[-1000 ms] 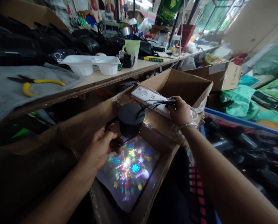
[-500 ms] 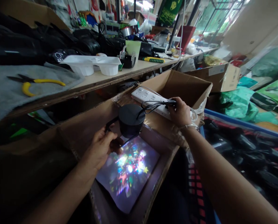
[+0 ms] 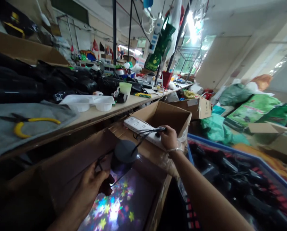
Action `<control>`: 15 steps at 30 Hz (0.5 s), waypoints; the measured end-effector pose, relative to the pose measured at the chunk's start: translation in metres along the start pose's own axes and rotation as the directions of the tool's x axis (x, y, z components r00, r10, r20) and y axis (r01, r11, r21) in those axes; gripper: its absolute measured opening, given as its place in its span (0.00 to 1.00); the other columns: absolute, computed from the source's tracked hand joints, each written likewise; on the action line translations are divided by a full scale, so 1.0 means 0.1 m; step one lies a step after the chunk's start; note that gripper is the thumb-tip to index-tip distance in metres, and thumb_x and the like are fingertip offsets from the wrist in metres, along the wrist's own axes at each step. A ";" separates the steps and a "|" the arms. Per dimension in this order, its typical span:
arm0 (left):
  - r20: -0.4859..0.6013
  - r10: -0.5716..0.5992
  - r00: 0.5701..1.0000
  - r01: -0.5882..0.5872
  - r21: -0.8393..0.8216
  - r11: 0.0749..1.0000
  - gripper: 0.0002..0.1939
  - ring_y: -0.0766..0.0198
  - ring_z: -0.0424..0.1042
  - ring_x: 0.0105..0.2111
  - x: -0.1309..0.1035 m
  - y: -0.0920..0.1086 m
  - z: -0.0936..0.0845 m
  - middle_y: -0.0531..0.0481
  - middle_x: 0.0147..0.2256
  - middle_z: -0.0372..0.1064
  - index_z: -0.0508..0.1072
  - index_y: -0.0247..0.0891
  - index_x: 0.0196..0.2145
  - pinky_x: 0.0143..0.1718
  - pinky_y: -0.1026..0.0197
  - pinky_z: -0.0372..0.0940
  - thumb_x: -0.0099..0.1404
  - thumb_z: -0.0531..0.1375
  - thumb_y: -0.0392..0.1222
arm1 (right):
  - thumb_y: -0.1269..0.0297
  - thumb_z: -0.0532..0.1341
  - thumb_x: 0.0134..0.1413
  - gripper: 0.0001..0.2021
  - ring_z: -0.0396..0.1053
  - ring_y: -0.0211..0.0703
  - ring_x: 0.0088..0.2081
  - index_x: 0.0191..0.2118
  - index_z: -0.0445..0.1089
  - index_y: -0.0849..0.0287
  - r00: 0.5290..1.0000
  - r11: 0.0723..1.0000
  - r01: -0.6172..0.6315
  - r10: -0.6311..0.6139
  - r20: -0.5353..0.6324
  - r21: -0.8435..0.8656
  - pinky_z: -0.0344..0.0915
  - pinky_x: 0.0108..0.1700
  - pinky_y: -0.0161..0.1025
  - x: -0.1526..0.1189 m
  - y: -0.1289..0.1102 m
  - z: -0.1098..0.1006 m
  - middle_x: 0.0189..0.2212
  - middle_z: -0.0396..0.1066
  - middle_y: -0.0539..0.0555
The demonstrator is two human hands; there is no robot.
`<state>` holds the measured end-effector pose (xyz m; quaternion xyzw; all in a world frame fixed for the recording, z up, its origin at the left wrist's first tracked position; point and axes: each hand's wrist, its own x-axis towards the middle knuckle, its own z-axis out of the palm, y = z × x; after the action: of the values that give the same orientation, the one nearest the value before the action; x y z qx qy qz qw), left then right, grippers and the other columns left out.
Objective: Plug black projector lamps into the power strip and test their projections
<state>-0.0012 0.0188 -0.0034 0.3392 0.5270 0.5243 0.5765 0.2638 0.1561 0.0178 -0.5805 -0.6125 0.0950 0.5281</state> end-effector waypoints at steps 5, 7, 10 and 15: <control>-0.011 0.033 0.999 -0.033 0.009 0.999 0.25 0.66 0.64 0.14 -0.04 0.01 0.01 0.58 0.17 0.64 0.59 0.38 0.48 0.13 0.66 0.60 0.52 0.58 0.43 | 0.67 0.56 0.39 0.06 0.69 0.45 0.29 0.27 0.69 0.59 0.998 0.998 0.008 -0.011 -0.055 -0.062 0.65 0.34 0.43 0.07 -0.18 0.01 0.25 0.72 0.54; -0.037 0.030 0.999 -0.030 0.006 1.000 0.27 0.64 0.66 0.19 -0.05 0.03 0.02 0.57 0.19 0.64 0.59 0.38 0.48 0.14 0.64 0.63 0.50 0.60 0.43 | 0.68 0.55 0.41 0.07 0.69 0.46 0.30 0.29 0.68 0.58 0.994 0.994 0.056 -0.065 -0.088 -0.092 0.65 0.36 0.44 0.21 -0.36 0.00 0.26 0.72 0.54; -0.029 0.080 0.996 -0.080 0.016 0.997 0.29 0.62 0.67 0.22 -0.04 0.04 0.03 0.56 0.21 0.64 0.59 0.38 0.48 0.15 0.63 0.65 0.48 0.62 0.45 | 0.65 0.55 0.44 0.05 0.69 0.45 0.32 0.28 0.66 0.58 0.985 0.992 0.117 -0.123 -0.117 -0.058 0.65 0.37 0.43 0.35 -0.65 -0.08 0.27 0.72 0.54; -0.001 0.331 0.944 -0.326 0.170 0.930 0.24 0.62 0.70 0.22 -0.10 -0.01 0.03 0.52 0.26 0.70 0.63 0.39 0.45 0.19 0.63 0.66 0.51 0.62 0.46 | 0.58 0.58 0.47 0.10 0.70 0.48 0.34 0.35 0.66 0.57 0.998 0.969 -0.059 0.059 0.009 0.238 0.66 0.39 0.46 -0.36 -0.76 -0.52 0.30 0.72 0.55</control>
<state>0.0027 0.0092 -0.0009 0.4618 0.5135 0.5723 0.4422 0.2481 0.0773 0.0758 -0.5308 -0.5797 0.1839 0.5902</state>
